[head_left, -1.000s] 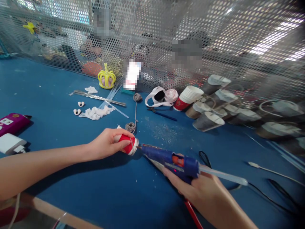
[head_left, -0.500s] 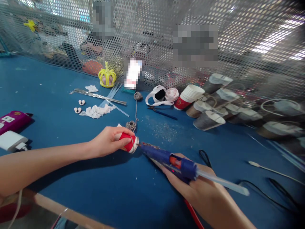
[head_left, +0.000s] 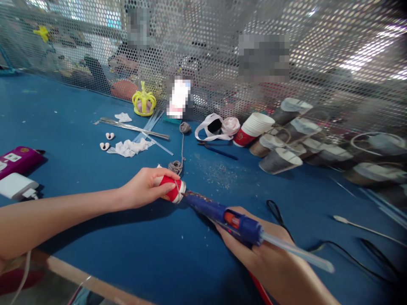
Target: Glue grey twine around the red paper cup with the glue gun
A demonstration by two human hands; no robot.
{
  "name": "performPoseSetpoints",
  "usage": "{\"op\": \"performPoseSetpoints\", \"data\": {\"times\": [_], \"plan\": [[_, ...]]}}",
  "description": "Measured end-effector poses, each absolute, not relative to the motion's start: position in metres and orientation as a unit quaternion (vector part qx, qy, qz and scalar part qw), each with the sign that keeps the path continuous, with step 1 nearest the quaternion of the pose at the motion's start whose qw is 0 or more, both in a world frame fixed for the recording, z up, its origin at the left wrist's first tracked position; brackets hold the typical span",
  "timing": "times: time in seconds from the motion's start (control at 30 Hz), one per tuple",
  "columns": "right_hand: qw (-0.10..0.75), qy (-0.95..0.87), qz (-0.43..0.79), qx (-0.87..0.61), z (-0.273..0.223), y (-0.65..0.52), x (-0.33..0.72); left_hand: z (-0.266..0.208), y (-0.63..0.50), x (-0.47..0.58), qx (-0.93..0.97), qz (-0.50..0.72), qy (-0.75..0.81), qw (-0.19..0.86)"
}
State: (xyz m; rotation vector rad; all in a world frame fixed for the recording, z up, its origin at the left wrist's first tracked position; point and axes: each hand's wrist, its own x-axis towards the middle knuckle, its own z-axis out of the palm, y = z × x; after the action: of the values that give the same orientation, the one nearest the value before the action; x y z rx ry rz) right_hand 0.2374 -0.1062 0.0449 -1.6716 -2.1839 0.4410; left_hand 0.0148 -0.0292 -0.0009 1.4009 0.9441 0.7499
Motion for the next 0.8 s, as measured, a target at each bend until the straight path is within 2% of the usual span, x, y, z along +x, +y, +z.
{"op": "performPoseSetpoints", "data": {"times": [0.3, 0.47, 0.8], "plan": [[0.186, -0.765, 0.151, -0.597, 0.0477, -0.1051, 0.2365, -0.0047, -0.0292, 0.0132, 0.649, 0.326, 0.397, 0.561], [0.184, -0.773, 0.157, -0.587, 0.0526, -0.1048, 0.2337, -0.0044, -0.0298, 0.0134, 0.63, 0.318, 0.399, 0.585], [0.175, -0.752, 0.168, -0.612, 0.0465, -0.1023, 0.241, -0.0049, -0.031, 0.0105, 0.716, 0.319, 0.378, 0.493]]}}
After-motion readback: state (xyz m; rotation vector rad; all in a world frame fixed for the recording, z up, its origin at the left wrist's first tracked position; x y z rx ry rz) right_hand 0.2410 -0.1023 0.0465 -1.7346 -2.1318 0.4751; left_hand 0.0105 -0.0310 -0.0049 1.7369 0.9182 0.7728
